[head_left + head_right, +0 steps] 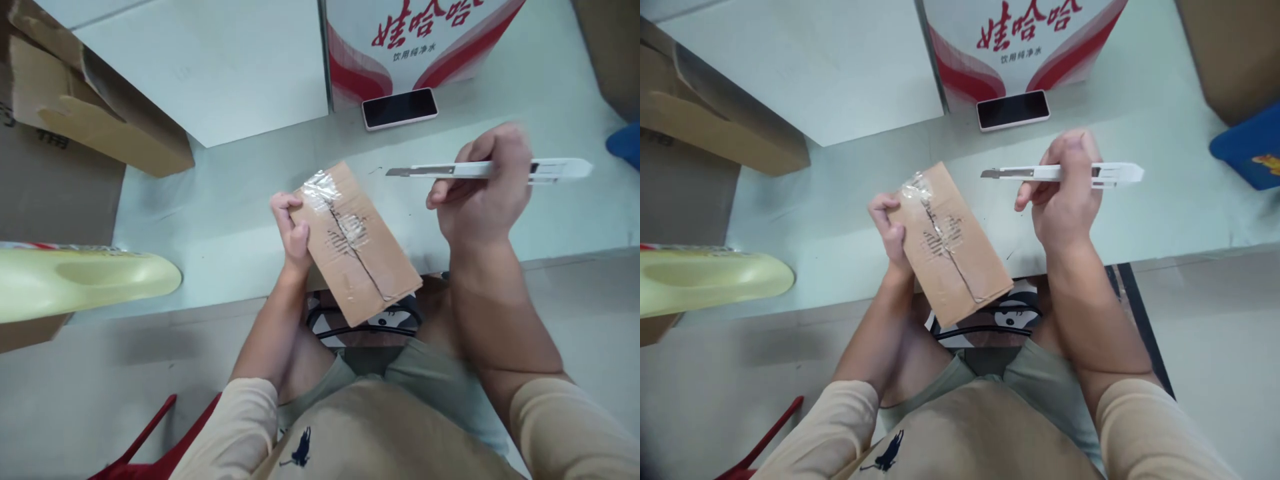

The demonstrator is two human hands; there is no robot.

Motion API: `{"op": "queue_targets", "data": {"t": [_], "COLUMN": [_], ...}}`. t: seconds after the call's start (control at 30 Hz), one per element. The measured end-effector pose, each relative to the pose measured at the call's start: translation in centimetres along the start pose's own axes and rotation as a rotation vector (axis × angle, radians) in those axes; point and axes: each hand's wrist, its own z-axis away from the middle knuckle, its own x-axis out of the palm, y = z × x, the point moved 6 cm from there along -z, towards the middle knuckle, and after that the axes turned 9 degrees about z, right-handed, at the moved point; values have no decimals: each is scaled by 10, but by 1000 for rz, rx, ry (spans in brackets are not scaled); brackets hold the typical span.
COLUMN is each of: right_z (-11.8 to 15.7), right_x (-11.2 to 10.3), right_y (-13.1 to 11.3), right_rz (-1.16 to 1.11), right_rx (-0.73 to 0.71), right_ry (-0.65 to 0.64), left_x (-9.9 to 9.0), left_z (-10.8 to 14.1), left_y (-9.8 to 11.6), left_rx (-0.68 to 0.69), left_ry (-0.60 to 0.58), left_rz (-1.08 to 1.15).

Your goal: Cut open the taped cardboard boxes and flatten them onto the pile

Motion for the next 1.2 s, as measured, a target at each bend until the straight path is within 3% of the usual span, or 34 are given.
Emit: {"op": "queue_targets", "data": {"t": [0.1,0.2,0.33,0.4,0.63,1.2], "right_z": [16,34,49,52,55,53], "right_x": [8,21,44,48,57,66], "right_y": [-25,-44,-42,-36,-40,-44], "right_rz": [45,117,316,429,636,795], "right_rx": [-124,-213,-149,-91,-127,-236], "right_ry": [-26,-133,-443,-492,-510,-570], "left_x": [8,14,16,16,14,14], "left_z": [8,7,5,5,4,3], "left_y": [10,17,24,27,33,33], "left_rx": [144,180,197,222,265,252], "left_ry": [-55,-127,-162,-178,-265,-221], "left_rz": [34,20,-29,-42,-127,-107]}}
